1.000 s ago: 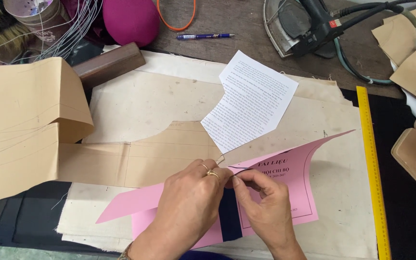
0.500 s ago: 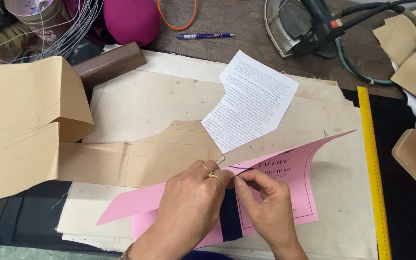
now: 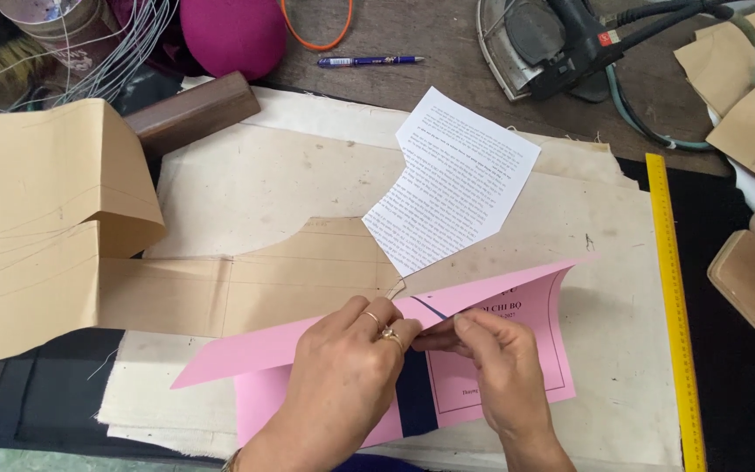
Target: The person marks a pattern on a piece of fabric using a pen and a ruler. They then handle a printed document and a pink folder, organizing them on the workspace.
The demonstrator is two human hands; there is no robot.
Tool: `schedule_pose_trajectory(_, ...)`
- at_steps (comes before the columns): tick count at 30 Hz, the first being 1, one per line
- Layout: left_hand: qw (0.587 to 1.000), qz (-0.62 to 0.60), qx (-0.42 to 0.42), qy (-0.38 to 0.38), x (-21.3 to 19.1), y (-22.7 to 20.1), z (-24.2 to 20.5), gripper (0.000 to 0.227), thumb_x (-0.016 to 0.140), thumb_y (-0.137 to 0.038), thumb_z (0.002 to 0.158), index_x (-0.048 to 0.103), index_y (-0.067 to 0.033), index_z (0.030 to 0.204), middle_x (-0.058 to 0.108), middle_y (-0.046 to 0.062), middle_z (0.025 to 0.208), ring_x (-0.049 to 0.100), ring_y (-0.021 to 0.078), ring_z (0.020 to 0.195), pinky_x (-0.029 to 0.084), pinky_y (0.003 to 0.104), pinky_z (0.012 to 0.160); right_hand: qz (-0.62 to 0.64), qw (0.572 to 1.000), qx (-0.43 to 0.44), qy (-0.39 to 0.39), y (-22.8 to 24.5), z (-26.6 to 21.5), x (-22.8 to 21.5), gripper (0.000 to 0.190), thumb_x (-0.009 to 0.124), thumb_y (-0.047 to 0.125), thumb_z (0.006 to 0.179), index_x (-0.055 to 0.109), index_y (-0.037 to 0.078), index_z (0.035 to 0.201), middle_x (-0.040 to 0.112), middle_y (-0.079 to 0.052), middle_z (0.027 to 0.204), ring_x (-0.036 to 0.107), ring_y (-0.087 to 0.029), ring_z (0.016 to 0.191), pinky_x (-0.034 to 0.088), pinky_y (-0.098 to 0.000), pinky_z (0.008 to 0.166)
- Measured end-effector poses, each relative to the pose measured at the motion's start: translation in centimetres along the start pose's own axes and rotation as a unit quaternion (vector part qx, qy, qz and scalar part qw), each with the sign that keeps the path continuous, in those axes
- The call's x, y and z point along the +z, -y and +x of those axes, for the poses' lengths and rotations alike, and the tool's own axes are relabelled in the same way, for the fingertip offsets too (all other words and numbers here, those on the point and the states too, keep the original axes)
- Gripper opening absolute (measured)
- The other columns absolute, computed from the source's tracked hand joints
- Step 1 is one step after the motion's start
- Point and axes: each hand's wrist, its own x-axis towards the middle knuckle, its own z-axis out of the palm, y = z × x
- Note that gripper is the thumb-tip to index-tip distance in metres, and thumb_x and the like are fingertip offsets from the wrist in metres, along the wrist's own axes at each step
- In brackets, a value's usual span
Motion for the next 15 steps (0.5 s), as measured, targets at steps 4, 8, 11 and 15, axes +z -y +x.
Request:
schedule_pose_trajectory(4,0.999,0.001,0.019,-0.032,0.0,-0.1,-0.1,0.018,0.057,0.008,0.080,0.060,-0.0103,0.079,0.055,0.003,0.078,0.046,0.0216,0.062,0.039,0.034,0.047,0.010,0.994,0.095,-0.054,-0.1,0.4,-0.1,0.047,0.053,0.026,0.089,0.073,-0.014,0.071,0.075,-0.027,0.065,0.076,-0.035,0.060,0.064,-0.0445,0.064)
schedule_pose_trajectory(8,0.999,-0.004,0.032,-0.035,0.0,-0.1,-0.3,0.014,0.059,0.003,0.082,0.063,-0.0094,0.089,0.058,0.004,0.085,0.051,0.0234,0.069,0.044,0.036,0.053,0.031,0.991,0.108,-0.068,-0.5,0.4,-0.3,0.034,0.061,0.014,0.084,0.070,-0.014,0.067,0.073,-0.032,0.061,0.076,-0.038,0.058,0.065,-0.0477,0.067)
schedule_pose_trajectory(11,0.999,0.017,0.027,-0.025,-0.9,0.1,-0.1,0.015,0.059,0.000,0.082,0.063,-0.0115,0.091,0.058,0.004,0.089,0.052,0.0231,0.072,0.043,0.035,0.055,0.053,0.992,0.090,-0.075,0.0,0.2,-0.7,0.031,0.060,0.010,0.084,0.069,-0.016,0.069,0.073,-0.034,0.063,0.075,-0.041,0.057,0.065,-0.0479,0.068)
schedule_pose_trajectory(15,0.994,0.109,0.018,0.024,-4.2,0.4,0.8,0.024,0.062,-0.015,0.078,0.062,-0.0148,0.101,0.065,0.004,0.100,0.060,0.0230,0.082,0.046,0.035,0.059,0.108,0.988,-0.032,-0.104,1.6,-0.1,-2.3,0.020,0.061,0.005,0.085,0.069,-0.012,0.078,0.072,-0.028,0.073,0.072,-0.041,0.056,0.065,-0.0489,0.059)
